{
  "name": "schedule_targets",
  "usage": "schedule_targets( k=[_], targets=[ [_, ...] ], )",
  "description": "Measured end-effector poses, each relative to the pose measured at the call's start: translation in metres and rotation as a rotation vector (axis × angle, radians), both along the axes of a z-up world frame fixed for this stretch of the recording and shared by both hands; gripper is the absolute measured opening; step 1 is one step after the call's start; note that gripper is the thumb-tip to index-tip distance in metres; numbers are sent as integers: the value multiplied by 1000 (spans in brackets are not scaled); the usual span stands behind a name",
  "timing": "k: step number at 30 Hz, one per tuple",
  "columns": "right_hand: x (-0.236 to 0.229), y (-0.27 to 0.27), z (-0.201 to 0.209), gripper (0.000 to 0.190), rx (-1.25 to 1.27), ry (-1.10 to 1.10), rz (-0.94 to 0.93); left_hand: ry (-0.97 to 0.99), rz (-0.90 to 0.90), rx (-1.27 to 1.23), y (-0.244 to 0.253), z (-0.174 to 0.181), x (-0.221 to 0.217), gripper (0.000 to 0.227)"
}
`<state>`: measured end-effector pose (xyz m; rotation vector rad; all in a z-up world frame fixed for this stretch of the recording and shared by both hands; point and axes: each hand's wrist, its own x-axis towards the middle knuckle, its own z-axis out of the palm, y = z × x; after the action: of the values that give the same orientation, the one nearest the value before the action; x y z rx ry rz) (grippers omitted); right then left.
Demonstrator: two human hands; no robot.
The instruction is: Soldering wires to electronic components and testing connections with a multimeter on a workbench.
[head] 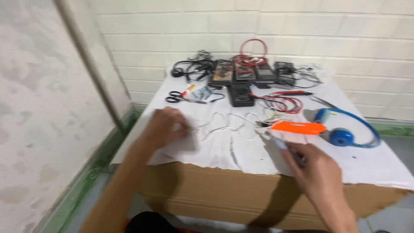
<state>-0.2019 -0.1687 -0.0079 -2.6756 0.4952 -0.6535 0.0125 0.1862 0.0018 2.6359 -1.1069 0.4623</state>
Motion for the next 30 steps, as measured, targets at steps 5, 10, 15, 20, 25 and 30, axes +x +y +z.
schedule_targets(
  k=[5, 10, 15, 20, 25, 30],
  targets=[
    [-14, -9, 7, 33, -16, 38, -16, 273, 261, 36, 25, 23, -17, 64],
    [-17, -6, 14, 30, 93, -78, -65, 131, -17, -380, 45, 8, -1, 34],
    [7, 23, -1, 28, 13, -43, -19, 64, -92, -167, -19, 10, -30, 27],
    [16, 38, -3, 18, -13, -46, 43, 133, -150, -183, -87, 10, -60, 30],
    [8, 23, 0, 43, 50, -263, 24, 108, -278, -75, -148, -10, -30, 63],
    [6, 6, -2, 40, 129, -15, 0, 338, -222, 101, -174, 1, -23, 101]
  ],
)
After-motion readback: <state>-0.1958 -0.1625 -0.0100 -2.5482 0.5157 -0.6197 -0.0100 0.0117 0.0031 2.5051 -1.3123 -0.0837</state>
